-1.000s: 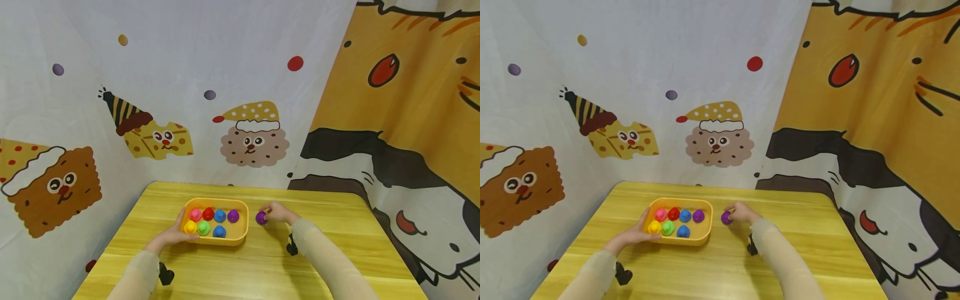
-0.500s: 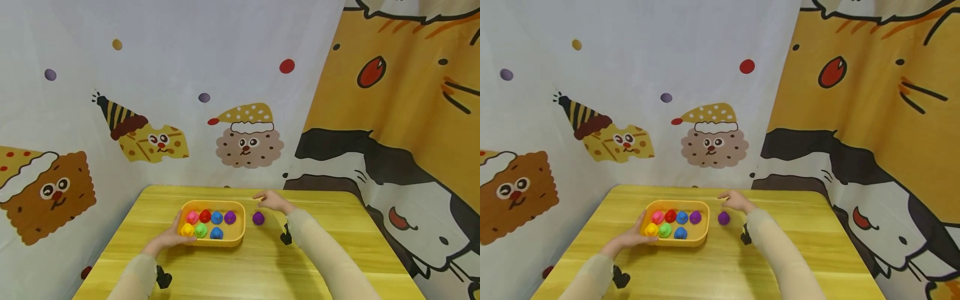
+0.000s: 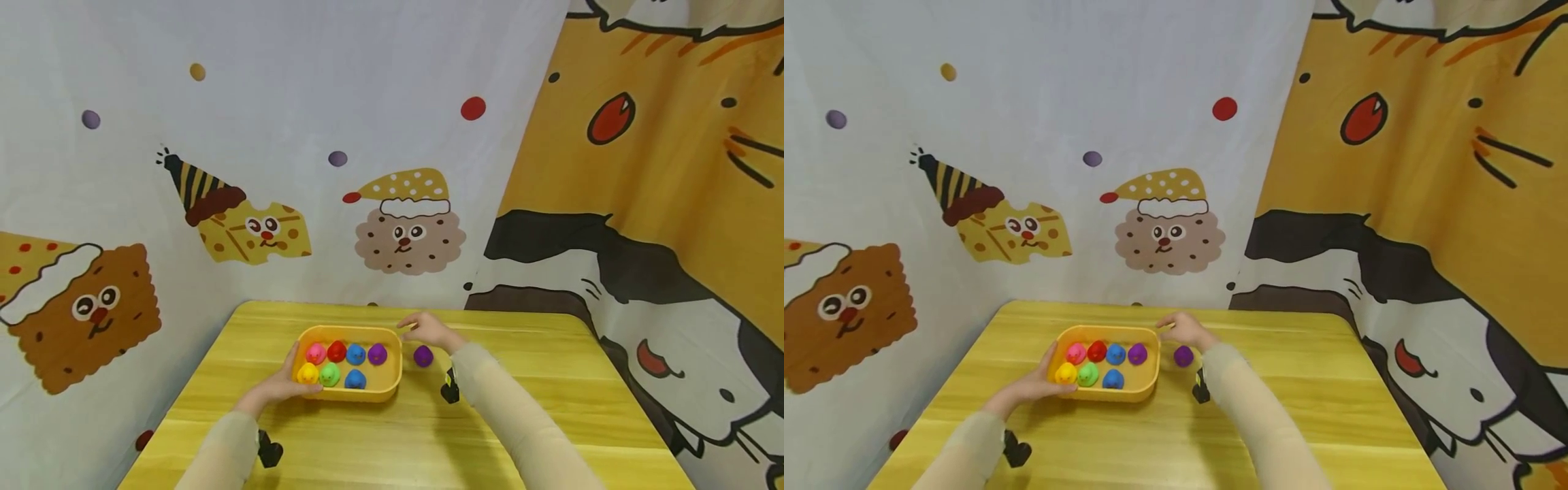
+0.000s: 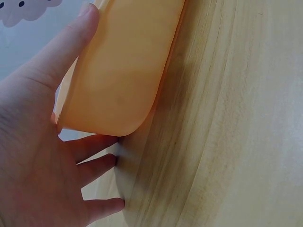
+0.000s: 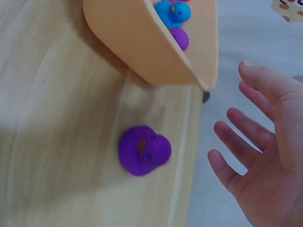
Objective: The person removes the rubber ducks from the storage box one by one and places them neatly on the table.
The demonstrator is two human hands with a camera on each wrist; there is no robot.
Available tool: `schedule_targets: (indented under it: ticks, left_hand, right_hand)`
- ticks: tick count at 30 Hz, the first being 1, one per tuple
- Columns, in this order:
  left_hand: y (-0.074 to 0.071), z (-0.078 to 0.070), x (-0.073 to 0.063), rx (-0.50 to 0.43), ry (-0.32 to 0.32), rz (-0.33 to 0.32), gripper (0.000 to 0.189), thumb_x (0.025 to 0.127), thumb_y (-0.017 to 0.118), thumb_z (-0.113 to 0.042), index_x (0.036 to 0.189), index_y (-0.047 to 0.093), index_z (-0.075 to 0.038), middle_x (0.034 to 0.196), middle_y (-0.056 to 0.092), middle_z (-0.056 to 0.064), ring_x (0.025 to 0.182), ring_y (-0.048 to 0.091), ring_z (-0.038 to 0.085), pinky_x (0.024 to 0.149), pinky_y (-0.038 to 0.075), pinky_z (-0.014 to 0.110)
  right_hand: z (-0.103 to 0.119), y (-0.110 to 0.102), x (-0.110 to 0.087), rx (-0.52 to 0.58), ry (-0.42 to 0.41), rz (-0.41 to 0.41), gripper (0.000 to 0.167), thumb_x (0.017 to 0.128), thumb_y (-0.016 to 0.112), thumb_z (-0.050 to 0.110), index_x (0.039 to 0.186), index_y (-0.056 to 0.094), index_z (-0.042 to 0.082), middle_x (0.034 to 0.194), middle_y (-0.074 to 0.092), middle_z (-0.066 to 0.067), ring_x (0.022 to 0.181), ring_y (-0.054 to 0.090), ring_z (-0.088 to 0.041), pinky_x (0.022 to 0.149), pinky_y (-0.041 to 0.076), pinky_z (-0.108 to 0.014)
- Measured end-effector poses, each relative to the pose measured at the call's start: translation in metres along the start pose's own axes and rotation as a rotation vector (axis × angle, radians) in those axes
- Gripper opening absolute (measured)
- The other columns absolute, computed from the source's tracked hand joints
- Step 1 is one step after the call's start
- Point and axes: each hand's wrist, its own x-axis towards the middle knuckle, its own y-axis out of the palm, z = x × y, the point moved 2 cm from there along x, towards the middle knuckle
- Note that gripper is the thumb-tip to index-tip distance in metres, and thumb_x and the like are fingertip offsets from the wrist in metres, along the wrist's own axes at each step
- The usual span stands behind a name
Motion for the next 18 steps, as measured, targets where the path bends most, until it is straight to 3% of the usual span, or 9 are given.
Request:
schedule_targets:
  ticks: [5,18]
  left_hand:
    - [0.0,-0.002,0.0,-0.013,-0.002,-0.003,0.127,0.078,0.08,-0.038,0.151,-0.018,-0.005,0.152,0.001,0.039,0.134,0.016,0.058,0.106,0.012,0.07]
    - [-0.001,0.002,0.004,0.008,-0.041,-0.001,0.125,0.079,0.08,-0.037,0.152,-0.017,-0.009,0.155,0.0,0.033,0.137,0.016,0.054,0.108,0.013,0.067]
  right_hand:
    - [0.005,0.012,0.002,0.023,0.04,-0.028,0.032,0.087,0.071,0.014,0.116,0.069,0.002,0.121,0.065,-0.013,0.104,0.062,-0.031,0.089,0.051,-0.041]
    - [0.004,0.039,0.016,-0.04,0.014,-0.091,0.028,0.085,0.075,0.019,0.108,0.073,0.003,0.116,0.068,-0.01,0.114,0.057,-0.03,0.098,0.043,-0.046]
